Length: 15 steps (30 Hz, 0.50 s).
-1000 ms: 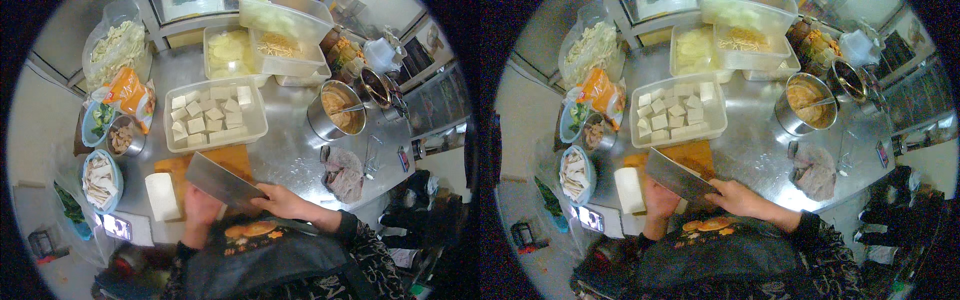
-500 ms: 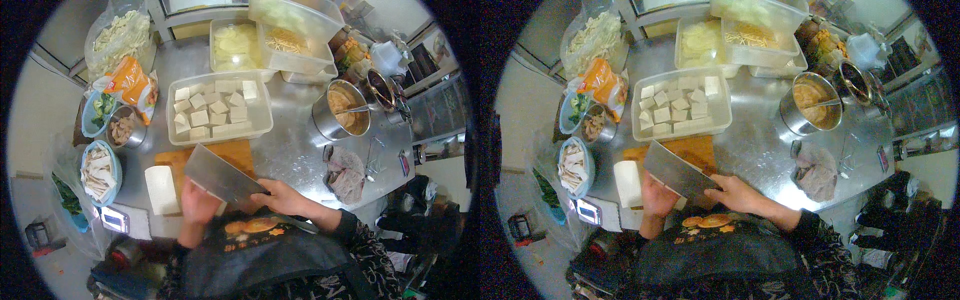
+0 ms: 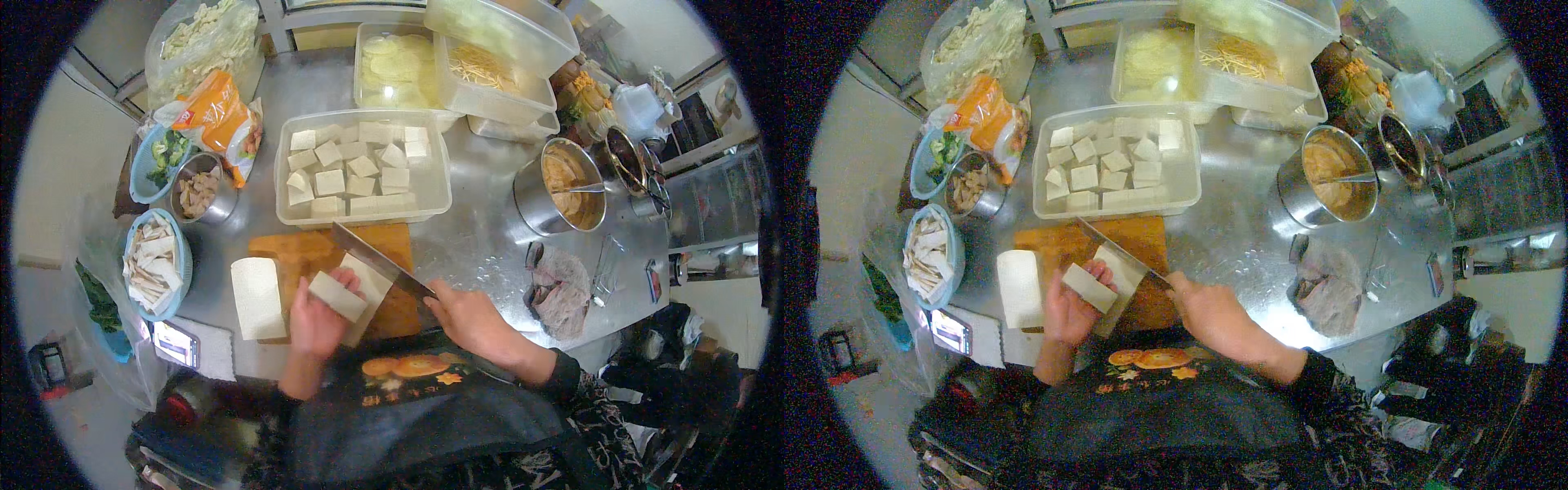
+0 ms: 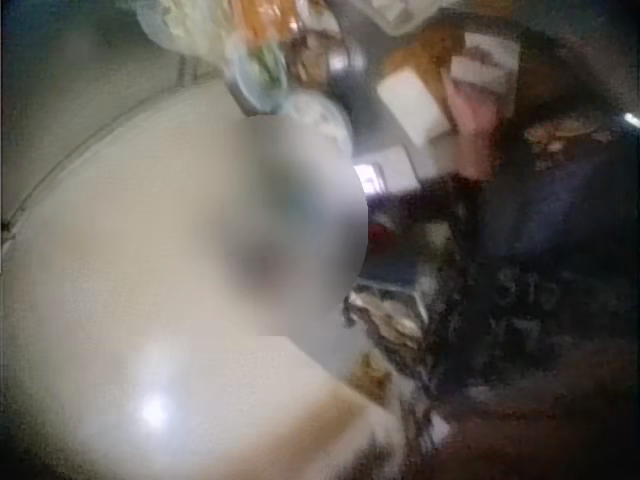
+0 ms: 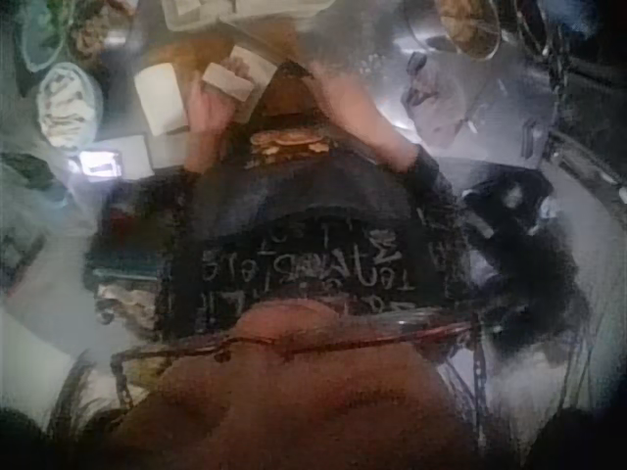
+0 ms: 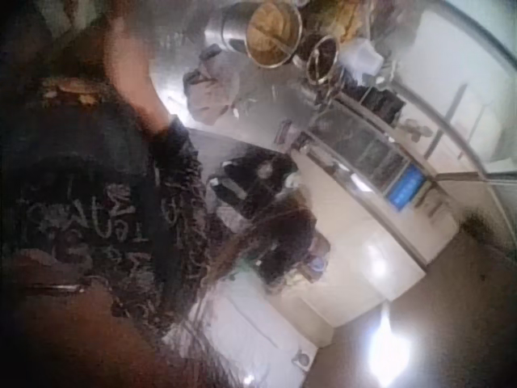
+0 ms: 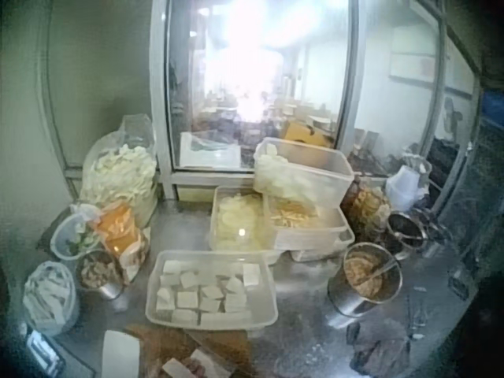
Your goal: The person cuts a block of tofu into small cubes using a cleaver on a wooden cutting board. They repeatedly slice the tofu and transfer the cubes into a nearby plastic container.
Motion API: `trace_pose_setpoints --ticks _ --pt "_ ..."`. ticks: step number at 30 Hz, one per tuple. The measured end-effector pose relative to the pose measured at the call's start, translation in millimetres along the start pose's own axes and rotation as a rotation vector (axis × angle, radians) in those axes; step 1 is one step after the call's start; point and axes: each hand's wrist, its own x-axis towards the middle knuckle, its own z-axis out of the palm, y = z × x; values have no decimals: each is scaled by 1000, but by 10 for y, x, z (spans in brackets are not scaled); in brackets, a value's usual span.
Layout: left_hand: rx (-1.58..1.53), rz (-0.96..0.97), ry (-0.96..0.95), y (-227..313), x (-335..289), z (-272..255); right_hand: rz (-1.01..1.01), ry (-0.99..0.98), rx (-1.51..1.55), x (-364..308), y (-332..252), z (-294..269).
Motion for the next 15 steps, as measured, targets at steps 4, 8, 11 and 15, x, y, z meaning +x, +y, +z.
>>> trace_pose_setpoints --ticks 4,8,11,15 --pt "9 -5 12 7 -15 21 -38 -35 -74 2 15 37" --pt "-3 -7 20 16 -8 24 -22 -96 -158 56 40 125" --pt "6 -3 9 11 1 -9 -33 -109 -155 80 70 202" --pt "0 -2 16 8 12 -19 -23 -128 -155 196 185 405"
